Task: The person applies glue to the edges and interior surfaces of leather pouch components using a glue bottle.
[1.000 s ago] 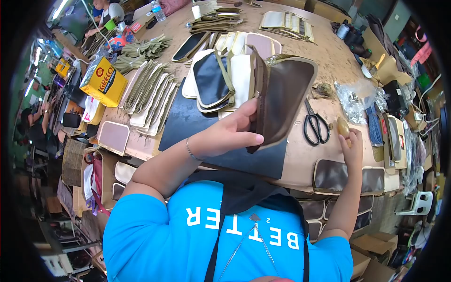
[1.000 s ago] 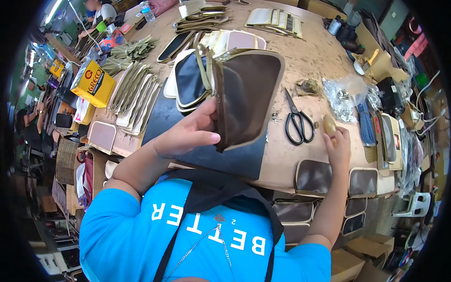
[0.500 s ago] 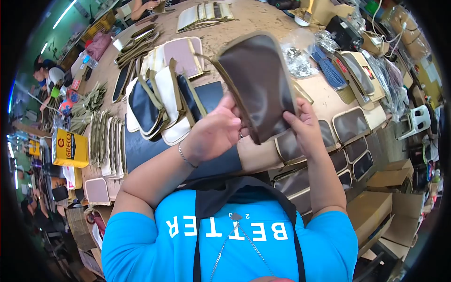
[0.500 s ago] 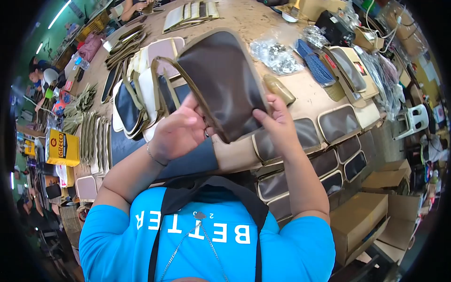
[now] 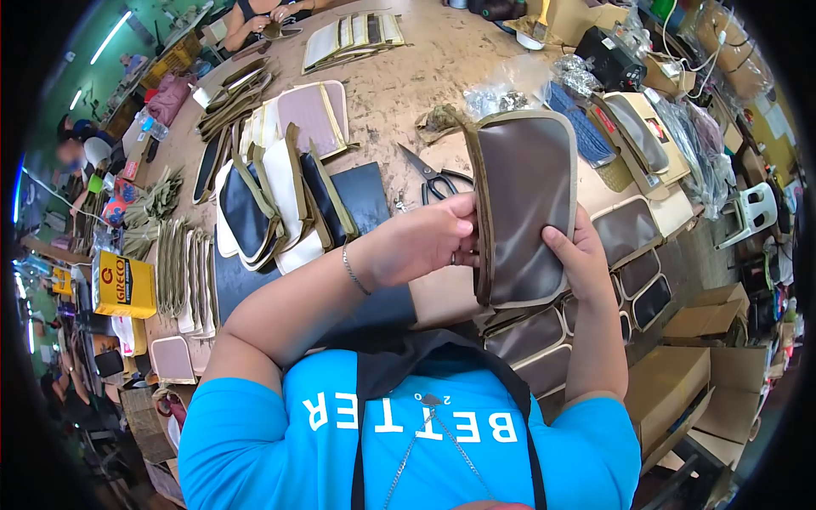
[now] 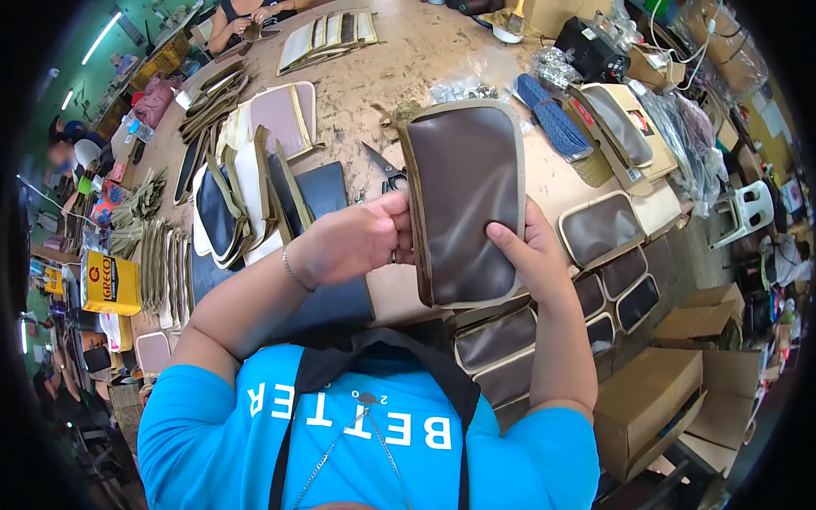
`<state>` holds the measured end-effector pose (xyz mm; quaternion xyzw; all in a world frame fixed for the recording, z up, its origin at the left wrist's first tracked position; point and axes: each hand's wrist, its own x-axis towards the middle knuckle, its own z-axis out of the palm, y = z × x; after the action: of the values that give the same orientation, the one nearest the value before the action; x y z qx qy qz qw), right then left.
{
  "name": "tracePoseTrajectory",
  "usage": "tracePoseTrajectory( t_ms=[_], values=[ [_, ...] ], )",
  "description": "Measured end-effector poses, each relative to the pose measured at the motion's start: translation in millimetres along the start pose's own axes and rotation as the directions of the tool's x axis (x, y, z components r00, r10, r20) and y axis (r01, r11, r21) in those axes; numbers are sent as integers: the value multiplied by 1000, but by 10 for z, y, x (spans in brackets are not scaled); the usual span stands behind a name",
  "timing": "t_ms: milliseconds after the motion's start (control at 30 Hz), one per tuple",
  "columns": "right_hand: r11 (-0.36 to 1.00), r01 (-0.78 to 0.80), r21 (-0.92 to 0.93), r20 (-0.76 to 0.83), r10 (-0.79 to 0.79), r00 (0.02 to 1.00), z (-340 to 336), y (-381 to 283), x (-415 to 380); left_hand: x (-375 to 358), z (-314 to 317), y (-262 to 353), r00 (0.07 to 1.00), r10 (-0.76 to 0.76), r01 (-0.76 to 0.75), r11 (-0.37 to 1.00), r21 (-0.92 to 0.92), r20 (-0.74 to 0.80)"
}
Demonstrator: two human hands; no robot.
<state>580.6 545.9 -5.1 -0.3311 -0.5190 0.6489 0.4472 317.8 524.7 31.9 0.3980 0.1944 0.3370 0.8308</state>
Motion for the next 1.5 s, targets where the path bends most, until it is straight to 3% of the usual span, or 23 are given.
tracePoseTrajectory(
  t_ms=[233,367,433,500,567,667,767,800,833,900,967,1067,1133,1300,1400,1500],
  values=[
    [984,165,-67,-128,-172,977,-242,-134,42,32,-46,-22,999,-15,16,999,-31,32],
    [860,242,-449,-215,-367,905,-577,-472,-29,-90,-206,-118,997,-77,78,995,64,-14],
    [723,55,-688,-359,-405,841,-804,-898,-108,-210,-310,-162,995,-87,91,993,80,-54],
    [642,187,-743,-164,-446,880,-1475,-1272,-157,-325,-431,-203,992,-85,93,991,92,-92],
    [216,-104,-971,-194,-458,867,-1853,-1714,-235,-433,-544,-252,976,-81,91,995,42,-201],
    [66,-150,-986,-163,-505,848,-2933,-2011,-194,-580,-686,-310,931,-70,74,997,-2,-358],
    [-79,-271,-959,-184,-552,813,-3776,-2140,-121,-660,-937,-492,921,-3,-51,990,-128,-390],
    [-64,-308,-949,-231,-522,821,-3703,-2169,-73,-678,-993,-531,912,11,-96,977,-188,-410],
    [-151,-387,-910,-277,-473,836,-3525,-2196,-17,-695,-1040,-557,906,20,-130,964,-232,-422],
    [-323,-367,-872,-229,-394,890,-3894,-2200,135,-688,-1000,-546,909,29,-129,968,-214,-417],
    [-455,-428,-781,-313,-308,899,-4009,-2155,316,-676,-1008,-576,901,35,-122,977,-175,-432],
    [-578,-480,-660,-406,-263,875,-3787,-2003,545,-680,-1001,-591,891,45,-130,979,-159,-452],
    [-646,-423,-636,-399,-193,896,-3749,-1923,678,-684,-999,-599,885,47,-135,978,-158,-463],
    [-697,-337,-633,-374,-106,921,-3548,-1799,996,-668,-1013,-604,876,41,-135,977,-163,-481],
    [-764,-175,-621,-277,4,961,-3928,-1651,1352,-636,-1018,-603,875,33,-133,976,-175,-483],
    [-764,-254,-594,-326,-60,944,-3766,-1497,1539,-642,-1002,-561,865,25,-127,977,-170,-502]
  ],
)
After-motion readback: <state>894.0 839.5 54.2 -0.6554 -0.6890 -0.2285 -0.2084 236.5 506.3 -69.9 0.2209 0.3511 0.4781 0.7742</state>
